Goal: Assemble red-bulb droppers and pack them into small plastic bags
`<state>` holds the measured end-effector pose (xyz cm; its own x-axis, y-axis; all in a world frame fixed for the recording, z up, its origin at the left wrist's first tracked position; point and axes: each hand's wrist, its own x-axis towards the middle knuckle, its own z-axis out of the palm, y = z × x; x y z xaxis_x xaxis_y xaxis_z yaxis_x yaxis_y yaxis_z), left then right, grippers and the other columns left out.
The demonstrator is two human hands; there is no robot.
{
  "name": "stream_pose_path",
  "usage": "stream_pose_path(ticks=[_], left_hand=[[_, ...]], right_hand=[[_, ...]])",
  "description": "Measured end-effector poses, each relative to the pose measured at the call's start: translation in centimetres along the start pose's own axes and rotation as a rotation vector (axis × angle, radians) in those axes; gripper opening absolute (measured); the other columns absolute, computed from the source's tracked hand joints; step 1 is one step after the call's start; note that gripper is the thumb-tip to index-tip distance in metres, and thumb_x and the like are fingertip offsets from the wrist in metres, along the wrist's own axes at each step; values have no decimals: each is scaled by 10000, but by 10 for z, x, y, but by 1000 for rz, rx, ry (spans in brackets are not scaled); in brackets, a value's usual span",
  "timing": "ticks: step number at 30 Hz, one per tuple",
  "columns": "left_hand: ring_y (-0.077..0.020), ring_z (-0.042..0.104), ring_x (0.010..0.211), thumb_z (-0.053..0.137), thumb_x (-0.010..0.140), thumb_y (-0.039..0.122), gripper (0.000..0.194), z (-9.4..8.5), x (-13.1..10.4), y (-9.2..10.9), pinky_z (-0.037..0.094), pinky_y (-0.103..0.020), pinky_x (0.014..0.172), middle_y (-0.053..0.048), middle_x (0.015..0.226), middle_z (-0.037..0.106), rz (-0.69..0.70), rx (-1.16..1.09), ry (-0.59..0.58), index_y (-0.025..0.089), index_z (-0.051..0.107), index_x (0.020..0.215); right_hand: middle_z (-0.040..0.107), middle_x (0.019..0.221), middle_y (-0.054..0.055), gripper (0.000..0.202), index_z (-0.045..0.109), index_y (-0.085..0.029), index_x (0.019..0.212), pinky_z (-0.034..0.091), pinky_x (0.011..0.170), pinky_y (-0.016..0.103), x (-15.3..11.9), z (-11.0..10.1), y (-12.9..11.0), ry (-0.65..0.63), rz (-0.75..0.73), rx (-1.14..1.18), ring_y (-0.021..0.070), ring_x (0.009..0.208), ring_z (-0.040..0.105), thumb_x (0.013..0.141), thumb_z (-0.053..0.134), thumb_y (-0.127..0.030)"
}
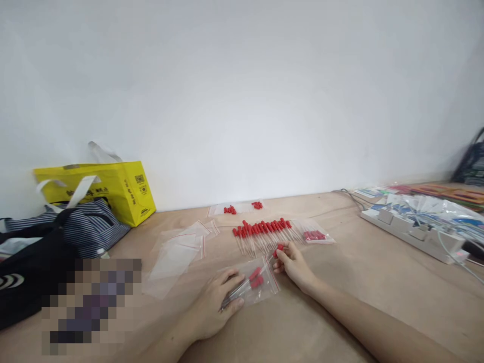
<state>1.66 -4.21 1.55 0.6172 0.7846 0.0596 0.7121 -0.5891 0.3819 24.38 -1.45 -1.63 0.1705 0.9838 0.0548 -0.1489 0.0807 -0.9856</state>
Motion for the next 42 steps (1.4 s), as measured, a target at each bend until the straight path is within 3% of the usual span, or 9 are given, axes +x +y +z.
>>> stream_pose_path(ticks=[6, 12, 18, 24, 29, 33, 35, 39, 42], left_hand=[[-245, 365, 1189, 446, 813, 347, 438, 2, 1, -2, 304, -425, 987, -66, 1308, 404, 14, -3, 24, 235, 426, 1236], [-242, 381, 1176, 444, 812, 346, 441, 2, 1, -2, 320, -421, 975, -71, 1299, 415, 27, -2, 42, 232, 418, 1237], [-245, 379, 1177, 456, 807, 337, 443, 1, 2, -2, 319, -419, 976, -69, 1296, 417, 27, -8, 37, 237, 419, 1237], [-244, 364, 1189, 457, 806, 332, 447, 2, 1, -3, 300, -431, 988, -69, 1307, 403, 12, -18, 27, 237, 414, 1241], [-239, 386, 1175, 472, 798, 316, 436, -1, 1, 0, 320, -419, 979, -58, 1301, 413, 28, -22, 30, 256, 430, 1228], [-248, 392, 1169, 479, 796, 318, 433, -1, 1, -1, 325, -423, 973, -50, 1296, 421, 40, -31, 46, 273, 435, 1224], [-248, 389, 1171, 475, 797, 328, 436, 0, 1, -1, 327, -424, 972, -52, 1298, 418, 33, -27, 41, 272, 432, 1227], [-241, 375, 1181, 465, 804, 339, 428, -1, 1, -2, 314, -424, 981, -54, 1312, 402, 20, -37, 14, 262, 437, 1224], [-239, 367, 1185, 469, 804, 349, 435, -2, 0, -2, 307, -426, 984, -46, 1316, 399, 7, -49, 12, 275, 430, 1231]], right_hand=[[530, 542, -50, 312, 535, -159, 764, 350, 389, 191, -3, -2, -2, -266, 23, -145, 61, 395, 444, 604, 623, -412], [611, 591, 0, 311, 630, -148, 681, 389, 516, 227, -6, -2, -6, -599, -33, -219, 106, 523, 516, 643, 600, -455], [574, 585, -10, 253, 558, -146, 703, 344, 441, 185, -1, 1, 2, -362, -26, -269, 78, 478, 465, 599, 649, -358], [498, 460, -41, 250, 524, -142, 551, 275, 399, 172, 2, 1, -1, -518, 9, -298, 50, 398, 387, 591, 652, -354], [427, 432, -51, 268, 470, -145, 464, 248, 402, 169, 0, 2, 3, -392, -169, -509, 44, 411, 344, 660, 577, -293], [465, 442, -38, 311, 498, -143, 478, 282, 411, 171, 11, -4, 0, -485, -140, -581, 54, 411, 378, 729, 487, -327], [520, 484, -23, 291, 534, -143, 522, 328, 441, 176, 24, -9, -6, -390, -127, -682, 72, 446, 440, 742, 470, -324], [622, 724, 24, 90, 569, -149, 700, 398, 607, 200, 62, -11, -21, -44, -188, -863, 116, 655, 553, 700, 510, -217], [621, 883, 81, 179, 551, -140, 845, 395, 711, 246, 85, -1, -25, 82, -161, -947, 171, 825, 565, 678, 528, -200]])
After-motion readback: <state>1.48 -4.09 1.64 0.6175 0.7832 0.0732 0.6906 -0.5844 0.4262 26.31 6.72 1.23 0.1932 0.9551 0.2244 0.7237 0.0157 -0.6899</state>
